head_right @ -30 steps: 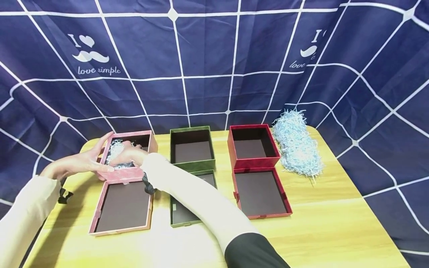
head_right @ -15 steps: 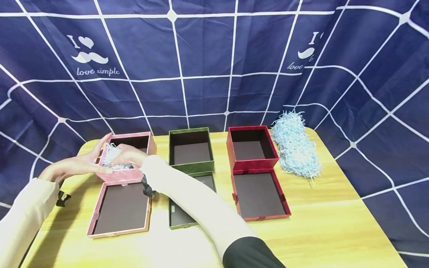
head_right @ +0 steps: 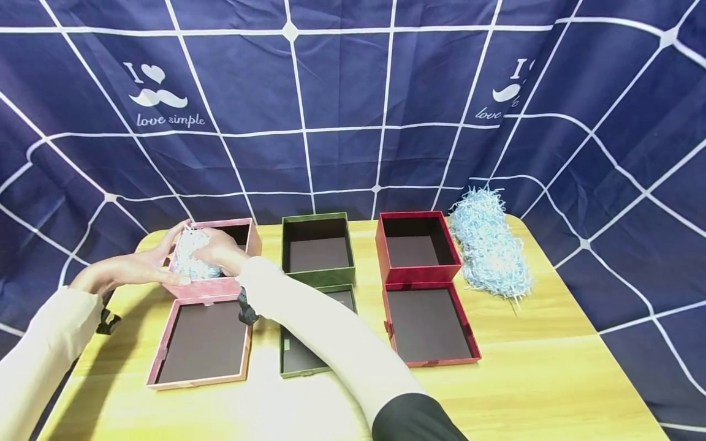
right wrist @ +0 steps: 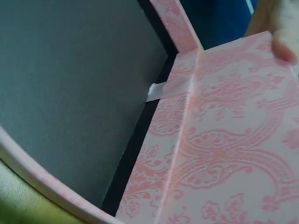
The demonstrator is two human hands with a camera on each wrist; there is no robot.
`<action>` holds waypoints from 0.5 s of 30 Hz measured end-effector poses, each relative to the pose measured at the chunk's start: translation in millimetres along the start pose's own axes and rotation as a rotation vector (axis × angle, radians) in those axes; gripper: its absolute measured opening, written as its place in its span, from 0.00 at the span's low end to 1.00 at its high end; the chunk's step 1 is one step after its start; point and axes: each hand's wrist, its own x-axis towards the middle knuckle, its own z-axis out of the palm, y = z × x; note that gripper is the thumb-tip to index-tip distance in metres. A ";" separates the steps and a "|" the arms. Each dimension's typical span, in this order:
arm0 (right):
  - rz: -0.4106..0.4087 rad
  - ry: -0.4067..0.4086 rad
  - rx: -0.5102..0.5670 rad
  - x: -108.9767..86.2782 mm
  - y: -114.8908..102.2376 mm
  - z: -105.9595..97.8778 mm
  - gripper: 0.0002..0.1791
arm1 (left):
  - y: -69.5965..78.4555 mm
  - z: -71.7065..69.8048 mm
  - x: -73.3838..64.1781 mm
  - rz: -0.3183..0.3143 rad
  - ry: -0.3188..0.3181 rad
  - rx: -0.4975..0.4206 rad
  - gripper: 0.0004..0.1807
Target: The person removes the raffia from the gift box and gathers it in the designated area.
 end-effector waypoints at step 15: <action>-0.072 -0.035 0.140 -22.5 -12.6 -39.6 0.39 | 5.0 -0.4 -1.2 -0.011 0.006 0.026 0.76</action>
